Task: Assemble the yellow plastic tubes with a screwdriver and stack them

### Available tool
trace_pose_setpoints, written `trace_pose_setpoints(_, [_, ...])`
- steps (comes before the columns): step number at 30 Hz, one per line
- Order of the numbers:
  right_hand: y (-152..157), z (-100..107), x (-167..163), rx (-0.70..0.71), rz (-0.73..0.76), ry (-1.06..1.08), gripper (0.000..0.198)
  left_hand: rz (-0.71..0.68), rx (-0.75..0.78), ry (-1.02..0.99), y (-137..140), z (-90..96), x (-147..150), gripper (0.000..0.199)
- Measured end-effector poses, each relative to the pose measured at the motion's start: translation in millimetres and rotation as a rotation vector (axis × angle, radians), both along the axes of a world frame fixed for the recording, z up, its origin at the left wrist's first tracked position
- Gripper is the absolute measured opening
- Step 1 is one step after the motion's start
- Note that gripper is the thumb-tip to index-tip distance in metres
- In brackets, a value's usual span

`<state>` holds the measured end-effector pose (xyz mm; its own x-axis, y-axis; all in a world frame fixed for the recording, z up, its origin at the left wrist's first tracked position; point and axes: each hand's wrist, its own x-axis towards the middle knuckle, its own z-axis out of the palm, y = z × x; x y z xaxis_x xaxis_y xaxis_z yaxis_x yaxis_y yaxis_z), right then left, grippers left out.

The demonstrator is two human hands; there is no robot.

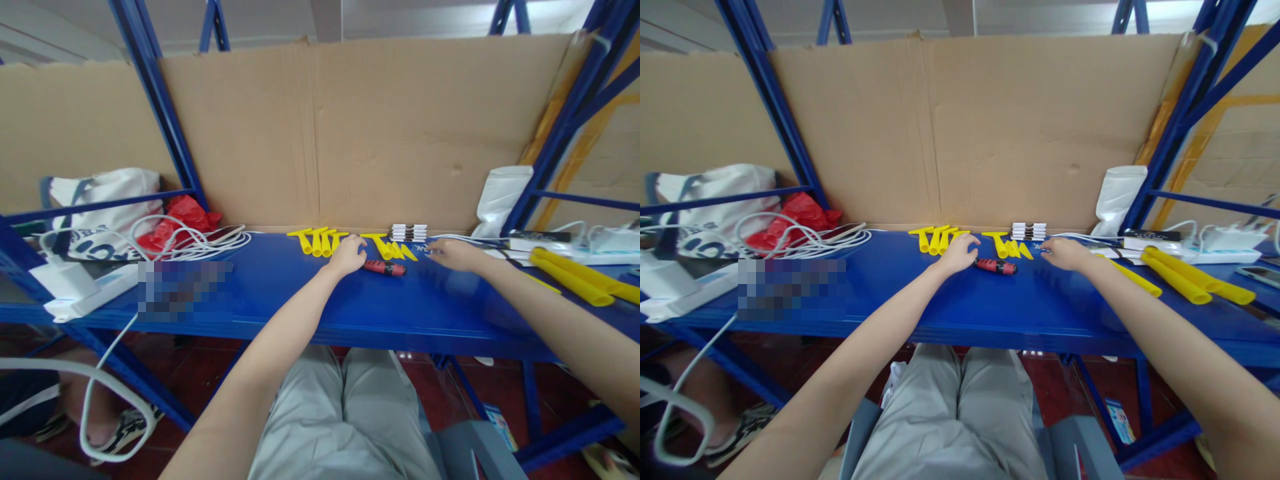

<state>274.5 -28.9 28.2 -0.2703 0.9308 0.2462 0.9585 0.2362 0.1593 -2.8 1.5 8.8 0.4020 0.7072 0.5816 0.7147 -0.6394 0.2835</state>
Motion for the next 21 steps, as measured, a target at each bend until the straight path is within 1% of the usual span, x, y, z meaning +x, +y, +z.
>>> trace_pose_setpoints(2, [9, -3, -19, -0.032, 0.071, 0.011, 0.035, -0.004, -0.003, 0.007, 0, 0.4, 0, 0.024])
trace_pose_setpoints(4, [17, -5, -38, -0.03, 0.139, 0.044, 0.035, -0.009, -0.008, 0.007, 0, 0.8, 0, 0.024])
trace_pose_setpoints(7, [29, -5, -59, -0.036, 0.178, 0.112, 0.031, -0.006, -0.016, 0.001, -1, 1.0, 0, 0.024])
trace_pose_setpoints(9, [38, -4, -70, -0.048, 0.173, 0.135, 0.031, 0.002, -0.02, -0.001, -1, 0.8, 0, 0.024])
trace_pose_setpoints(14, [54, -2, -83, -0.093, 0.138, 0.197, 0.03, -0.006, -0.025, -0.01, 0, 0.2, 0, 0.025])
trace_pose_setpoints(18, [55, -3, -88, -0.192, 0.119, 0.28, 0.033, -0.007, -0.024, -0.005, 0, 0.5, 0, 0.025])
trace_pose_setpoints(21, [50, -8, -90, -0.166, 0.154, 0.314, 0.035, -0.007, -0.018, 0.002, 0, 0.8, 0, 0.025])
